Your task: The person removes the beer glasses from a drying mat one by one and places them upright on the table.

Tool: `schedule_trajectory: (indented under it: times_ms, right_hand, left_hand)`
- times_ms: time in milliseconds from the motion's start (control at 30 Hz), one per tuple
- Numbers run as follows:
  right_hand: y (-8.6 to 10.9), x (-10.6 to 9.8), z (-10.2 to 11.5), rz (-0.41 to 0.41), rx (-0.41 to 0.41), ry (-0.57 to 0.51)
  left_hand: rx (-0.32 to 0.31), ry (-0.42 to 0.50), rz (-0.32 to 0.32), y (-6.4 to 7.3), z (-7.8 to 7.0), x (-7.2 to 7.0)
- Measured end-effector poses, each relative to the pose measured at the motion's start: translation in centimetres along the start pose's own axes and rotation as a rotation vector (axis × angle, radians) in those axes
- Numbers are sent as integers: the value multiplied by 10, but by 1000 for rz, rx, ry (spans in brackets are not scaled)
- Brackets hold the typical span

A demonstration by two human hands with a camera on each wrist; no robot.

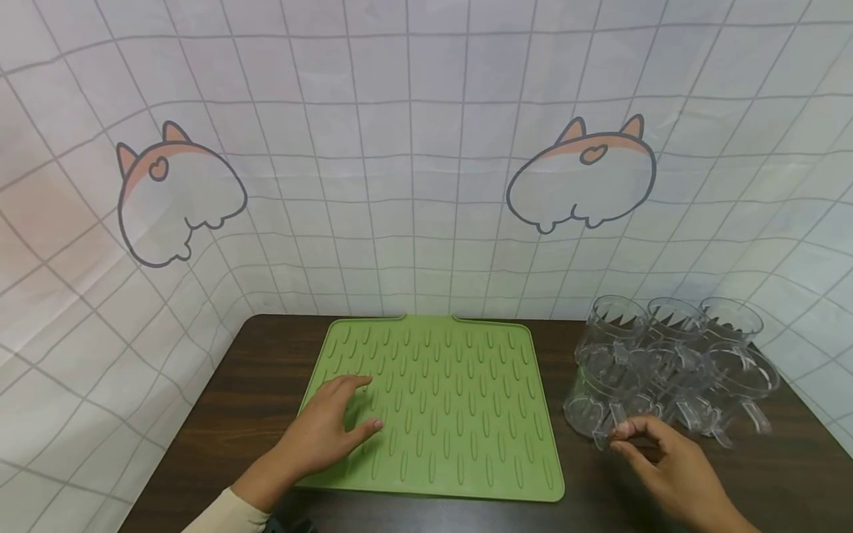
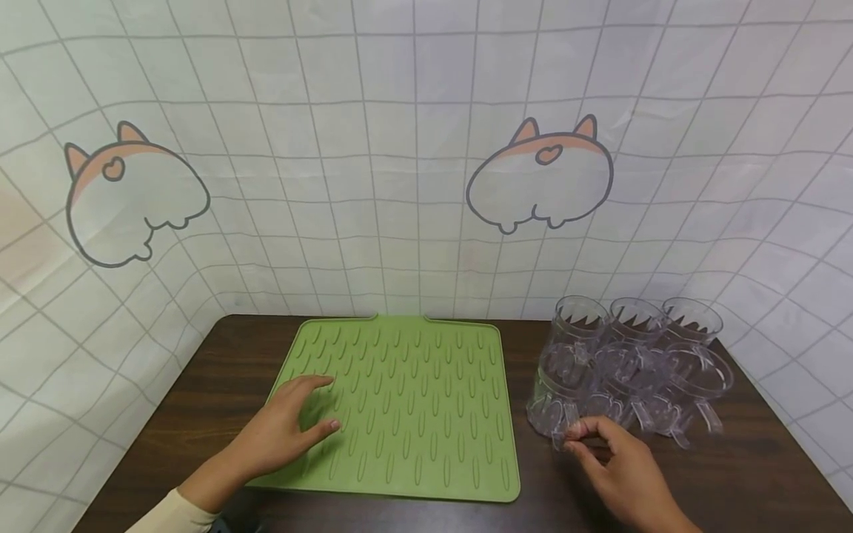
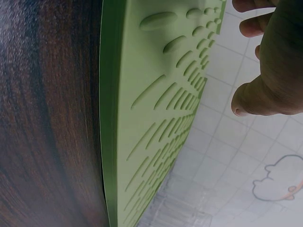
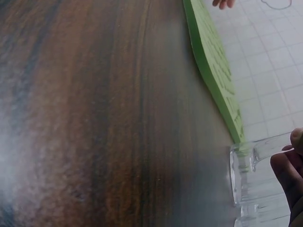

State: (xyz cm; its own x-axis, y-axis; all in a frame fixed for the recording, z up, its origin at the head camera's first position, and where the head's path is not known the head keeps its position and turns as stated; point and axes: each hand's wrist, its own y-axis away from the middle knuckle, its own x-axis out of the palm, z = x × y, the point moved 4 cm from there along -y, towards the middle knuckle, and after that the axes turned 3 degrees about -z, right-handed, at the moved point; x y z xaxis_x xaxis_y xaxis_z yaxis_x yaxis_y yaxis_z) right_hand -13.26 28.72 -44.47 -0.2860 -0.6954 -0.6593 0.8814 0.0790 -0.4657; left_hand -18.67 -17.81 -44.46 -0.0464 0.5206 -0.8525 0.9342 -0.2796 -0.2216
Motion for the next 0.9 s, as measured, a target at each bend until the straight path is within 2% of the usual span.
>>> schedule_trajectory:
  times_ms: [233, 433, 533, 700, 800, 900]
  right_hand:
    - [2, 0, -2, -14, 34, -19]
    - [6, -14, -5, -62, 56, 92]
    - [7, -20, -1, -130, -28, 93]
    - [-2, -26, 14, -263, -283, 66]
    - [-12, -27, 27, -274, -365, 82]
    - [-25, -25, 42, -224, -389, 101]
  left_hand:
    - [18, -11, -24, 1, 1, -3]
    - [16, -11, -38, 0, 0, -7]
    - [18, -10, -47, 0, -2, -10]
    - [43, -40, -69, -1, -4, -16]
    - [86, -85, -89, -3, -7, -21]
    - [150, -137, -105, -6, -13, -27]
